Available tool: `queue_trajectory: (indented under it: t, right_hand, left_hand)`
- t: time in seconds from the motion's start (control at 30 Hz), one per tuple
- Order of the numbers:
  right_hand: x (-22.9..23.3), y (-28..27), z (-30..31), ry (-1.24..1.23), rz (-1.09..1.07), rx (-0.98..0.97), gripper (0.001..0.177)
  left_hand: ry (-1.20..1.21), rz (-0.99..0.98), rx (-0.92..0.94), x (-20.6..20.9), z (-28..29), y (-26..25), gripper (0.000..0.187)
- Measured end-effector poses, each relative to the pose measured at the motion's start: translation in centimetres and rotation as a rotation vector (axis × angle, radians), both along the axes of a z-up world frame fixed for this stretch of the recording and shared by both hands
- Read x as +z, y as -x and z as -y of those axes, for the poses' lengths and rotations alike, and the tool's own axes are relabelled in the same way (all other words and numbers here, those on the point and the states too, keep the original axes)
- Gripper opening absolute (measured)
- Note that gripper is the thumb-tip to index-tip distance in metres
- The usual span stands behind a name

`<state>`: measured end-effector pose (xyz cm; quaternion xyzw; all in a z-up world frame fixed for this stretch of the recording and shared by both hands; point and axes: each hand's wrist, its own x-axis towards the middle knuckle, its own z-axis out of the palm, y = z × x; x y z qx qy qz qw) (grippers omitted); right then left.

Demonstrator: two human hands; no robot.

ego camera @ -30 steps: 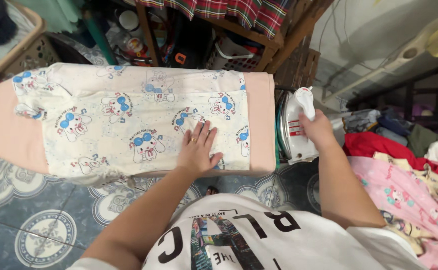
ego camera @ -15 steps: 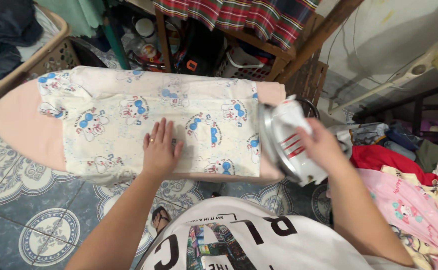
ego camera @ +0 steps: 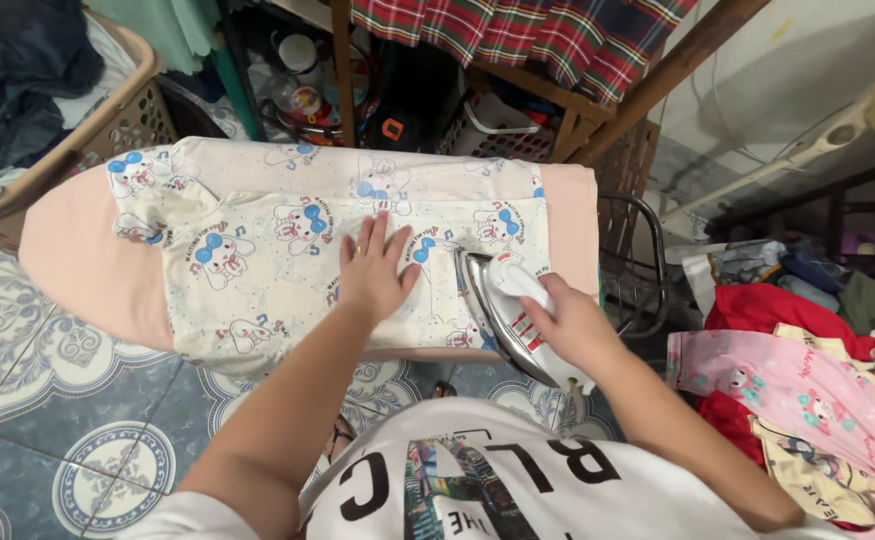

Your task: The person irons a small patterned garment on a pink ironing board. They repeatedly smooth, fold, and press the fabric with a white steam iron, adjusting the garment several times to cover different areas.

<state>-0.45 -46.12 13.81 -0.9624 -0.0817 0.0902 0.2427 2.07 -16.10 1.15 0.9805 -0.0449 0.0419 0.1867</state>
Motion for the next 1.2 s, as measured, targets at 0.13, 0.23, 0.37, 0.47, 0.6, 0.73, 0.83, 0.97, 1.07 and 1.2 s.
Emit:
queue_trajectory:
  t: [0.13, 0.23, 0.37, 0.47, 0.6, 0.73, 0.83, 0.97, 1.07, 1.2]
  right_hand:
    - [-1.0, -0.9, -2.4, -0.022, 0.052, -0.105, 0.043]
    - [-1.4, -3.0, -4.2, -0.017, 0.097, -0.140, 0.041]
    - [-1.4, -6.5, -6.2, -0.043, 0.066, -0.172, 0.042]
    - [-1.3, -8.2, -7.1, 0.041, 0.136, -0.137, 0.040]
    - [-0.7, -8.0, -6.3, 0.029, 0.108, -0.072, 0.043]
    - [-0.1, -4.9, -2.8, -0.014, -0.088, -0.178, 0.044]
    - [-0.5, -1.9, 1.0, 0.055, -0.038, -0.222, 0.045]
    - [-1.5, 0.3, 5.1, 0.151, 0.116, -0.266, 0.045]
    - [-1.0, 0.8, 6.7, 0.152, 0.143, -0.286, 0.045]
    - [0.9, -0.6, 6.1, 0.071, 0.133, -0.257, 0.049]
  left_hand:
    - [-0.002, 0.065, -0.002, -0.9, 0.1, 0.0, 0.065]
    - [0.007, 0.065, -0.003, -1.6, 0.0, 0.0, 0.066]
    - [-0.034, 0.083, -0.014, -1.6, -0.1, -0.5, 0.066]
    - [-0.039, 0.056, -0.014, -1.4, -0.1, -0.6, 0.067]
    - [-0.010, -0.011, -0.005, -0.9, -0.3, -0.4, 0.067]
    - [-0.031, -0.023, -0.009, -0.4, -0.6, -0.8, 0.068]
    - [-0.013, -0.035, -0.012, -0.5, -0.4, -0.7, 0.067]
    - [-0.004, -0.053, -0.021, -0.5, -0.6, -0.7, 0.067]
    - [-0.016, -0.047, -0.030, -0.2, -0.7, -0.6, 0.068]
    - [-0.032, -0.127, 0.007, -0.2, 1.0, -0.7, 0.071]
